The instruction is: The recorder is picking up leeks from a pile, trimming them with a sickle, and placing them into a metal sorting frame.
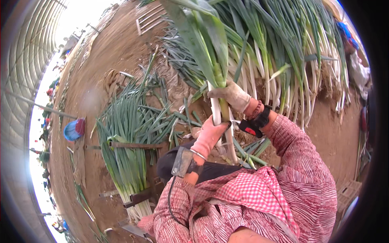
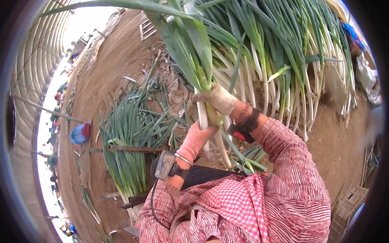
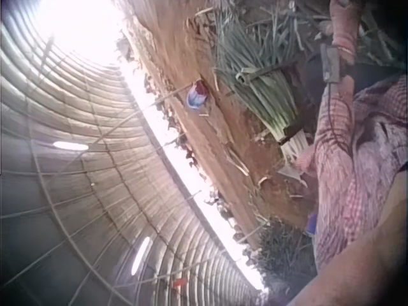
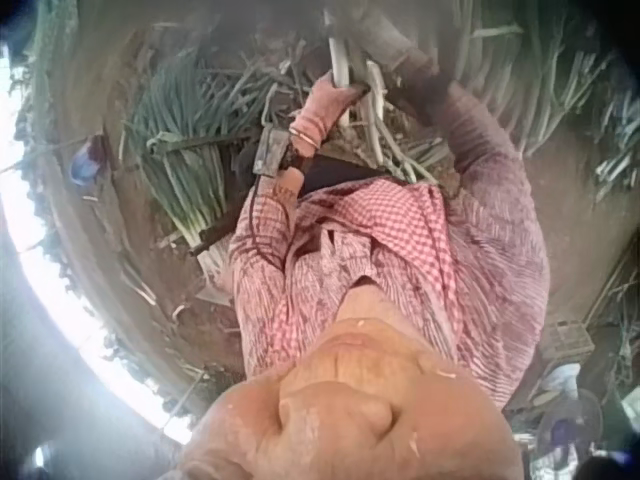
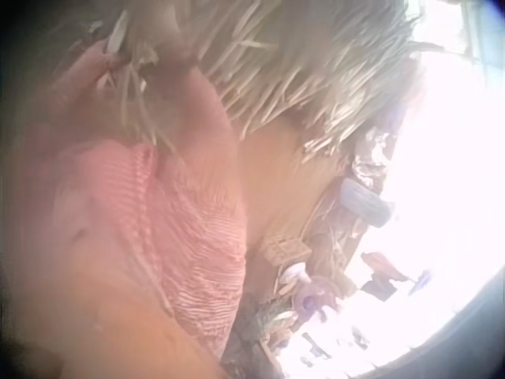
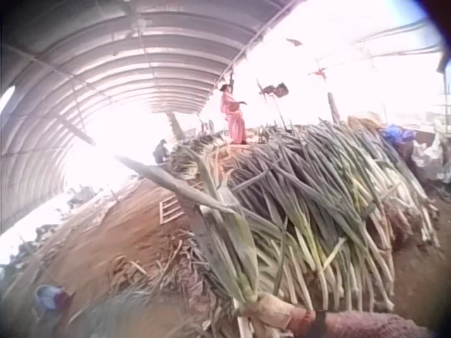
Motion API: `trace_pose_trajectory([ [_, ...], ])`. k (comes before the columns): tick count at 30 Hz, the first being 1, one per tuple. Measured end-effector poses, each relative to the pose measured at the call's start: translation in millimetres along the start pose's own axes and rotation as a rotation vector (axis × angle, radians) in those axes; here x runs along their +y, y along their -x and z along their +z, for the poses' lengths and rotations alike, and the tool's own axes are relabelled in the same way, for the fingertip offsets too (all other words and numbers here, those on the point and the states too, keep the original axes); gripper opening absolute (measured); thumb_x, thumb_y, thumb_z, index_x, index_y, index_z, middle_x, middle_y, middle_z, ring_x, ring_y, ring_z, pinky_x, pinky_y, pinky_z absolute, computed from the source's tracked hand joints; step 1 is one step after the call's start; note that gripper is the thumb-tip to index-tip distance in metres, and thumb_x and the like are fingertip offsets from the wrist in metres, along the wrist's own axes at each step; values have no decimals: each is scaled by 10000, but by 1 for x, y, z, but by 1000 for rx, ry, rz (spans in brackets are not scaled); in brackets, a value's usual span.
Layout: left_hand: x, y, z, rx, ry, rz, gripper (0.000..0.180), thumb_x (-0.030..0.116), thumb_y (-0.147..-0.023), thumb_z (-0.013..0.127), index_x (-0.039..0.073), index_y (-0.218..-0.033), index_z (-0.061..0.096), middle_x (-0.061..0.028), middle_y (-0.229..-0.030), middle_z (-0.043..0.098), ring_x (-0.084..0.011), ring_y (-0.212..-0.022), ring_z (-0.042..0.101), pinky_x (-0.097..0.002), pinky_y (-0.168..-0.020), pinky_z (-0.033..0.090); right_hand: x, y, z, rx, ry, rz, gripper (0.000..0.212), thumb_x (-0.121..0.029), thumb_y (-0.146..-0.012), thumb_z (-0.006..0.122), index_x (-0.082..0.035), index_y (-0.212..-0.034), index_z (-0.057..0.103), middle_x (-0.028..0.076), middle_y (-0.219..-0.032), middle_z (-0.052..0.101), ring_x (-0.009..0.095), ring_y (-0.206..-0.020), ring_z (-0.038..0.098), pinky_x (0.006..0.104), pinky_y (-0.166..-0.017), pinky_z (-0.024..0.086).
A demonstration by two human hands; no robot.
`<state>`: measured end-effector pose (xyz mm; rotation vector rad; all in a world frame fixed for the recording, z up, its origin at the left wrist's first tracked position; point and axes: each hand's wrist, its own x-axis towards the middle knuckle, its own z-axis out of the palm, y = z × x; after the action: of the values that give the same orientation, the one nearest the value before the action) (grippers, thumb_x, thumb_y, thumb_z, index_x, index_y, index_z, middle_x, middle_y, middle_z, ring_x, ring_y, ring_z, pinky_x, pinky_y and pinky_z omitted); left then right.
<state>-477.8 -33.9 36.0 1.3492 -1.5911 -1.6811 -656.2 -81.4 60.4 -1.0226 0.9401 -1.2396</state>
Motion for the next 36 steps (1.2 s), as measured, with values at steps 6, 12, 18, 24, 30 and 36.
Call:
trace_pose_trajectory([
  [6, -21, 36, -23, -55, 321, 0, 533, 124, -858, 723, -13, -1342, 547, -64, -1166, 656, -121, -987, 607, -274, -871, 493, -34, -60, -3, 7, -526, 182, 260, -92, -914, 662, 20, -1135, 584, 151, -1015, 672, 314, -926, 681, 487, -830, 608],
  [12, -42, 52, -47, -120, 534, -112, 486, 143, -907, 686, 4, -1352, 547, -82, -1151, 676, -153, -1003, 637, -288, -895, 507, 20, -141, -16, 179, -642, 472, 233, -177, -927, 688, 0, -1040, 587, 171, -932, 678, 357, -895, 693, 550, -849, 591],
  [18, -78, 78, -43, -228, 987, -287, 262, 65, -945, 602, -40, -1185, 607, -161, -970, 708, -262, -766, 703, -397, -622, 588, 160, -107, 8, 193, -537, 691, 251, -309, -971, 624, -58, -972, 631, 120, -840, 671, 298, -717, 661, 481, -721, 571],
  [24, -57, 117, -60, -136, 828, -311, 295, 83, -920, 628, -5, -1200, 594, -90, -997, 689, -177, -812, 673, -305, -715, 569, 187, -68, 65, 85, -725, 832, 360, -350, -1007, 544, -17, -1079, 663, 159, -920, 722, 315, -755, 685, 427, -749, 573],
  [30, -54, 179, -108, -150, 632, -309, 470, 136, -842, 726, -5, -1256, 553, -43, -1053, 645, -115, -936, 616, -273, -851, 525, 177, -103, 98, 45, -935, 580, 328, -299, -988, 576, 1, -1096, 654, 180, -989, 722, 328, -827, 698, 459, -824, 576],
  [36, -56, 248, -152, -28, 252, -306, 631, 203, -831, 764, -17, -1372, 525, -77, -1190, 650, -143, -1050, 600, -303, -958, 479, 122, -102, 179, -161, -949, 521, 288, -193, -950, 619, 20, -1144, 624, 182, -1044, 713, 329, -881, 703, 487, -849, 581],
])
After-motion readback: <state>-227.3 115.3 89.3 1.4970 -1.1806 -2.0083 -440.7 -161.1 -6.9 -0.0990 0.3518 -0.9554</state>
